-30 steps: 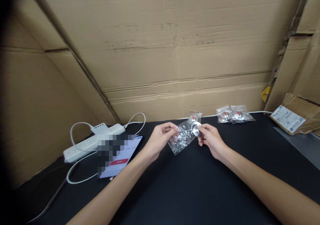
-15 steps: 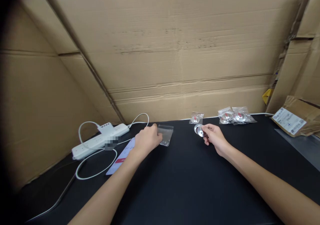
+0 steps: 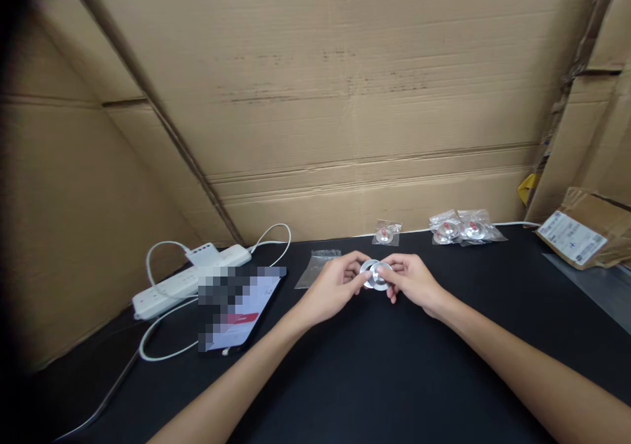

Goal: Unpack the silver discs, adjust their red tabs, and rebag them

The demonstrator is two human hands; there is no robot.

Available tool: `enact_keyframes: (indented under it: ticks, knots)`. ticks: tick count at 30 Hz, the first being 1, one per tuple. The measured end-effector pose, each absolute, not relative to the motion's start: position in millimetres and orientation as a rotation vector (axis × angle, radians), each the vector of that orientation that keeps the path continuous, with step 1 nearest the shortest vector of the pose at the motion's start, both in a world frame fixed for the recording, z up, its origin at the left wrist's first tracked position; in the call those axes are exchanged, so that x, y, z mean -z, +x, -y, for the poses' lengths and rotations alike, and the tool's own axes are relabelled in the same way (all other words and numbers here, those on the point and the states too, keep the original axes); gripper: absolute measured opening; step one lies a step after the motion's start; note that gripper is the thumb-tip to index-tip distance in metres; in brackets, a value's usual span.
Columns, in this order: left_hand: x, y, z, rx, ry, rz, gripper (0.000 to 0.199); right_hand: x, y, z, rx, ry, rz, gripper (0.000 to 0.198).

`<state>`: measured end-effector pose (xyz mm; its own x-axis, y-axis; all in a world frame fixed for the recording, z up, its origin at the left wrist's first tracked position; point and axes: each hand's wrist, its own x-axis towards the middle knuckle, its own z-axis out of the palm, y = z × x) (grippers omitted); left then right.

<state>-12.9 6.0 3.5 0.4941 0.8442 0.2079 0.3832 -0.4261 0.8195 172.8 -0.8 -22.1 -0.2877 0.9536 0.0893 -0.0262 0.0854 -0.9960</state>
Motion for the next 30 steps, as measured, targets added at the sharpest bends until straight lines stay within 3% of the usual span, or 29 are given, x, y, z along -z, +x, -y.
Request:
enact_keyframes:
  ticks: [9,20,30]
  knots:
    - [12.3,-23.3,-18.6,-0.760,2.321,-1.326,0.016,23.2,206.1,-13.9,-0.275,-1.149,1.948,0.007]
    - [10.8,-25.0,-13.9,-0.746,2.678,-1.379,0.020,23.7,204.2,-11.5,-0.130,-1.155,2.153,0.012]
    - [12.5,-23.7,-13.8,-0.660,2.586,-1.235,0.021,29.9,203.9,-15.1,-0.409,-1.192,2.149,0.008]
